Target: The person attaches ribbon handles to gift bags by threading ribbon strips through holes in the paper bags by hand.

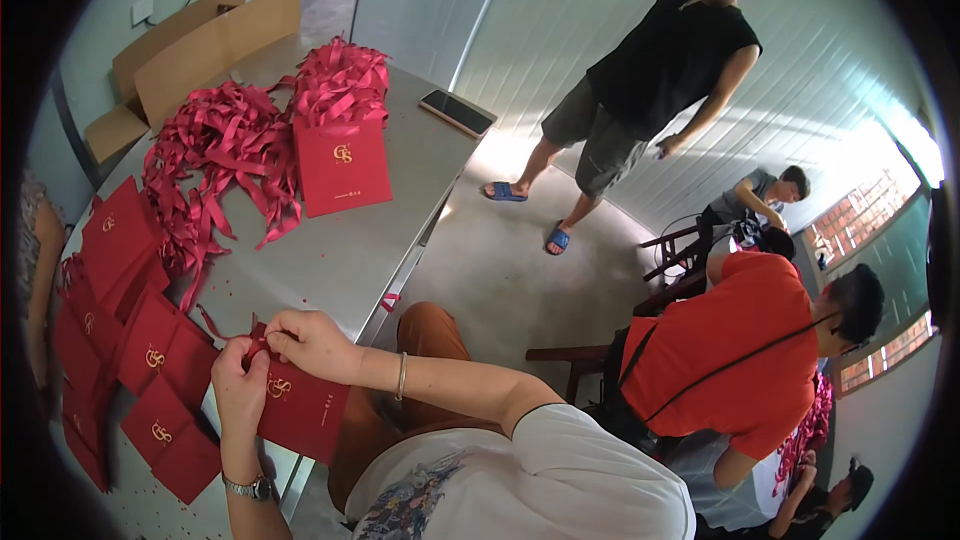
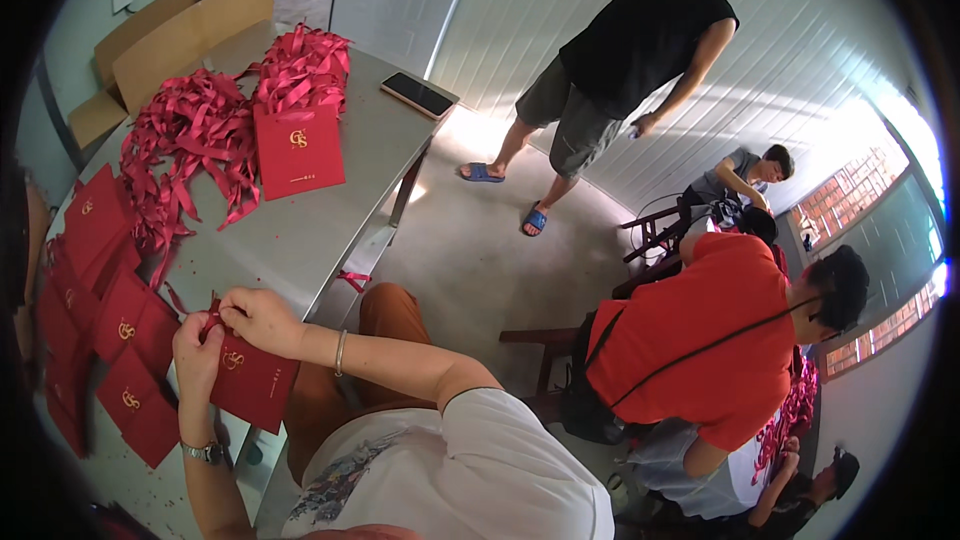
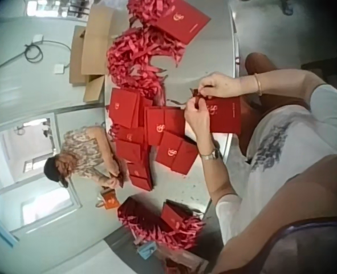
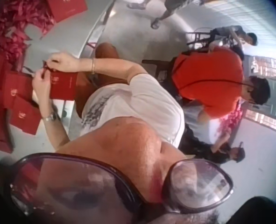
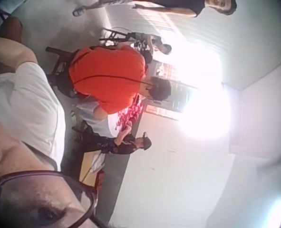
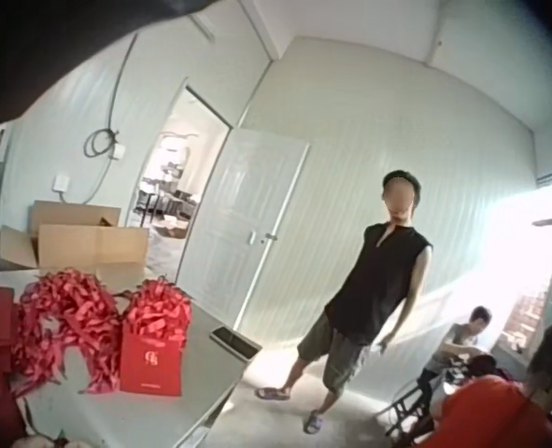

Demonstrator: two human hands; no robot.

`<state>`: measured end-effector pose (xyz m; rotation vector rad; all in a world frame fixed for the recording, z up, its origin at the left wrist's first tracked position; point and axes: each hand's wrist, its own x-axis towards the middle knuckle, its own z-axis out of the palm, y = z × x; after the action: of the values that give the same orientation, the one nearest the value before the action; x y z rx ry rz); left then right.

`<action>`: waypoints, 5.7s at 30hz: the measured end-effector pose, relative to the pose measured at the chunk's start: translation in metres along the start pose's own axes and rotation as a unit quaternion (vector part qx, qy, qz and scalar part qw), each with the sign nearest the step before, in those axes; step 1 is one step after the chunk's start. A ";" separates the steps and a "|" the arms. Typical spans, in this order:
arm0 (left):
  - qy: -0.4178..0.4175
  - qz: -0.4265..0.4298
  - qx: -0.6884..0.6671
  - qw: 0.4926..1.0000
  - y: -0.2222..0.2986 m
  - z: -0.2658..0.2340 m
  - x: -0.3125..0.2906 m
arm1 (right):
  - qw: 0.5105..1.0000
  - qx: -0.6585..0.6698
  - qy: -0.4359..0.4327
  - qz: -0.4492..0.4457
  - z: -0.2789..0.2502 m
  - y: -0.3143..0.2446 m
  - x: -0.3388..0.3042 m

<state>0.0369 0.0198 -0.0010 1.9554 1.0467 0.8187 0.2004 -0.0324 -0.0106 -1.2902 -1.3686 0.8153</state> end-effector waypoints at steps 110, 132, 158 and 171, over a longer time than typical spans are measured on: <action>0.106 0.093 0.151 0.978 0.019 -0.044 -0.012 | 0.984 -0.149 -0.059 0.080 -0.038 -0.015 -0.003; -0.017 -0.102 -0.128 0.986 0.007 0.000 -0.011 | 0.978 -0.202 0.050 -0.006 -0.044 -0.016 0.010; 0.172 -0.149 -0.318 0.920 -0.037 0.006 -0.004 | 0.974 0.100 -0.140 0.150 -0.153 -0.028 -0.057; 0.095 -0.137 -0.278 0.946 -0.024 0.006 -0.008 | 0.887 0.451 -0.071 0.073 -0.148 -0.022 -0.092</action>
<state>0.0291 0.0197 -0.0254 1.2455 1.0280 1.0265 0.3258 -0.1508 0.0238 -0.5951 -0.8005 1.4482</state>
